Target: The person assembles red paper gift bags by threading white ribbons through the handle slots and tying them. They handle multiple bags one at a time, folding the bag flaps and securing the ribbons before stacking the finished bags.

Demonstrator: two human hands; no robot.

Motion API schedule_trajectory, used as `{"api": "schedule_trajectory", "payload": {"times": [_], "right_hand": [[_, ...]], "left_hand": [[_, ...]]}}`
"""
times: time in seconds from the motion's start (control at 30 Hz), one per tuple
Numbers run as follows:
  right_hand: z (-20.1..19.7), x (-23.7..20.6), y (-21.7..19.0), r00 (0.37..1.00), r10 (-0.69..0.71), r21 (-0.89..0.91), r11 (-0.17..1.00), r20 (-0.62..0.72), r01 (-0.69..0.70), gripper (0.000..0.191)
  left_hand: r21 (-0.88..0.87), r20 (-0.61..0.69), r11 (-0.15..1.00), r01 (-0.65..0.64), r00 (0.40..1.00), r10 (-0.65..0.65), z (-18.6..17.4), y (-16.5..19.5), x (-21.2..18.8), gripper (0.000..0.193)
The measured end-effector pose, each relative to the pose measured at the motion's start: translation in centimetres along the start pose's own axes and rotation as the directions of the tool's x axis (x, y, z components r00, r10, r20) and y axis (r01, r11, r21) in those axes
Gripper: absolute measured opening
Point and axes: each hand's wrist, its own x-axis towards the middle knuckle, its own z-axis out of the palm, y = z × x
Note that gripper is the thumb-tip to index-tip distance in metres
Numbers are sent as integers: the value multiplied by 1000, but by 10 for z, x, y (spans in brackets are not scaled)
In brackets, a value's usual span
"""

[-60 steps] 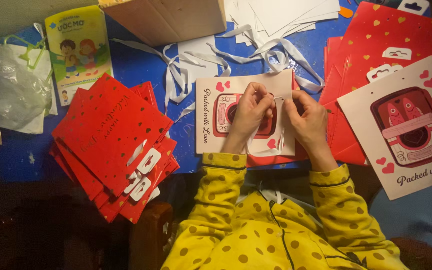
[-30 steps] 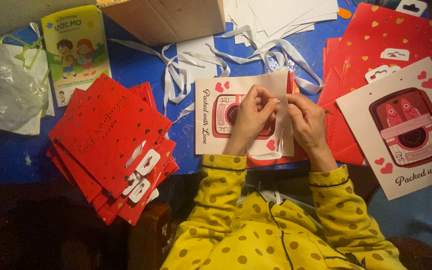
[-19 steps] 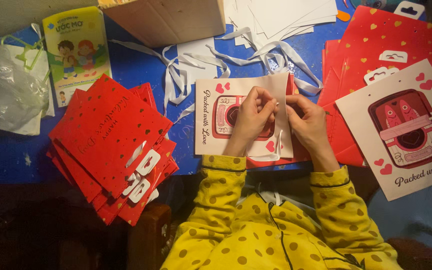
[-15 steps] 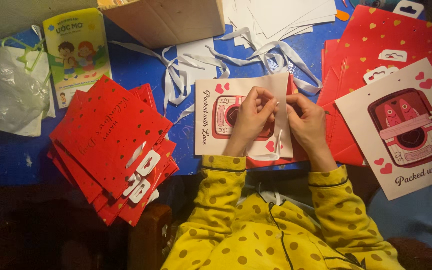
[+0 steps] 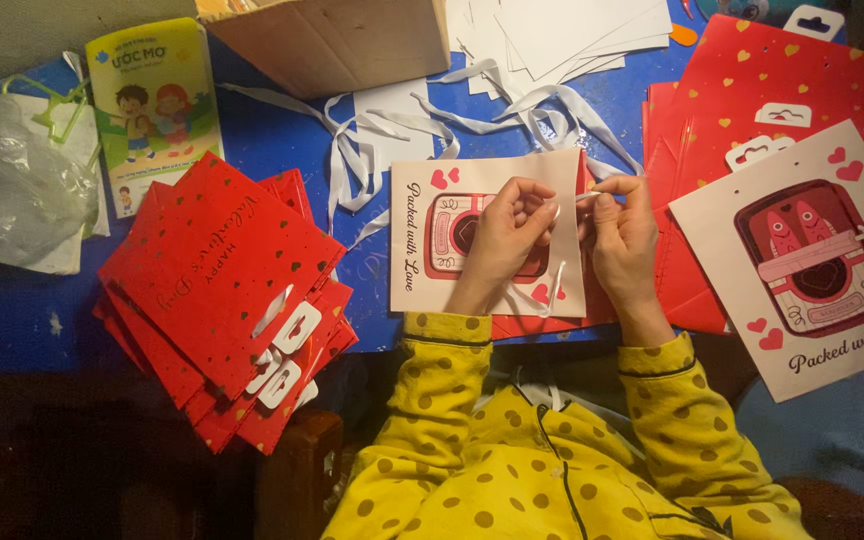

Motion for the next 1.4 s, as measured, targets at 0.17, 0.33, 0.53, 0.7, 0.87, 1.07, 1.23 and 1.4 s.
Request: {"api": "schedule_trajectory", "payload": {"times": [0.17,0.33,0.53,0.7,0.87,1.07,1.23,1.4], "right_hand": [[-4,11,-17,998,19,-98,995,63,-13,20],[-9,31,-44,985,132,-125,985,109,-119,20],[-8,46,-59,989,73,-294,955,126,-34,17],[-9,54,-57,998,-22,-427,903,57,44,11],[-16,62,-56,996,59,-5,998,-64,-59,6],[-3,73,-71,992,-58,-187,979,113,78,21],[-1,69,-88,987,20,-394,918,157,45,21],[-14,63,-88,993,-48,-510,855,107,97,14]], "left_hand": [[-54,26,999,3,1000,-2,5,6,8,20],[-45,11,999,4,1000,-4,11,17,23,20],[-40,14,999,-9,1000,9,18,25,39,19],[-99,39,995,-25,999,29,20,32,49,21],[-226,109,974,11,994,14,20,38,58,23],[-272,106,962,37,994,-8,18,48,66,22],[-275,96,961,44,995,-18,19,54,65,23],[-250,87,965,77,995,-57,33,56,62,23]]}}
